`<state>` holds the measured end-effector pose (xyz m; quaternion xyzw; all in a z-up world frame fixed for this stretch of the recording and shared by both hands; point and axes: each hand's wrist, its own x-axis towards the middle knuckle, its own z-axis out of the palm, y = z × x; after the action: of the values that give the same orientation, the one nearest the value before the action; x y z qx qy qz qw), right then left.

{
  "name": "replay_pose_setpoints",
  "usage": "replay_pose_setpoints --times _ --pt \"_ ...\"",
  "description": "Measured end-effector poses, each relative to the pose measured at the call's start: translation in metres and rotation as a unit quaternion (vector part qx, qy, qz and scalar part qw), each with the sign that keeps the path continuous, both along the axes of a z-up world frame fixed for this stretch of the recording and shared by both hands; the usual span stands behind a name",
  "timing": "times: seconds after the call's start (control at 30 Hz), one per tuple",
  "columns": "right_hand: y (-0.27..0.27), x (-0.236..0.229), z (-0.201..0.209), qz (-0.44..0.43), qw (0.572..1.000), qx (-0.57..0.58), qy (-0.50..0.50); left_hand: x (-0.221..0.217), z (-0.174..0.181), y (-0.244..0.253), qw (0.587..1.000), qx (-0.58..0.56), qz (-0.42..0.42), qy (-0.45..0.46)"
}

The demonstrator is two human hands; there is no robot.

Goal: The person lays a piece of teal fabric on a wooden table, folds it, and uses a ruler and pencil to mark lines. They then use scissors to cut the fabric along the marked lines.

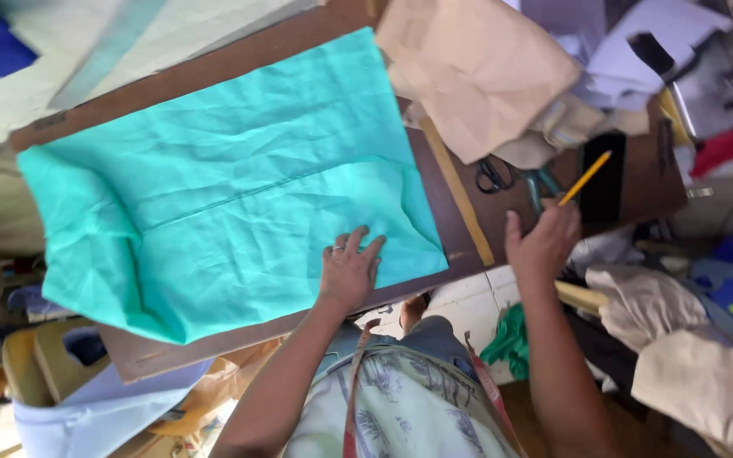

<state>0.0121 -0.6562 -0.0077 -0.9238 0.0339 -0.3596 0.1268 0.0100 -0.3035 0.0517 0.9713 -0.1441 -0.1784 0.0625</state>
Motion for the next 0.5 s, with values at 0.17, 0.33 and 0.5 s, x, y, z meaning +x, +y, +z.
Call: replay_pose_setpoints --times 0.17,0.33,0.5 --pt "-0.031 0.034 -0.024 -0.036 0.995 -0.06 0.067 0.0 -0.03 0.0 0.999 0.028 0.01 0.034" --pt "-0.054 0.033 -0.028 0.025 0.999 -0.024 0.003 -0.001 -0.106 -0.003 0.992 0.087 -0.025 0.089" --pt "-0.033 -0.019 0.003 -0.016 0.998 0.057 0.029 0.041 -0.044 -0.017 0.999 0.017 -0.02 0.02"
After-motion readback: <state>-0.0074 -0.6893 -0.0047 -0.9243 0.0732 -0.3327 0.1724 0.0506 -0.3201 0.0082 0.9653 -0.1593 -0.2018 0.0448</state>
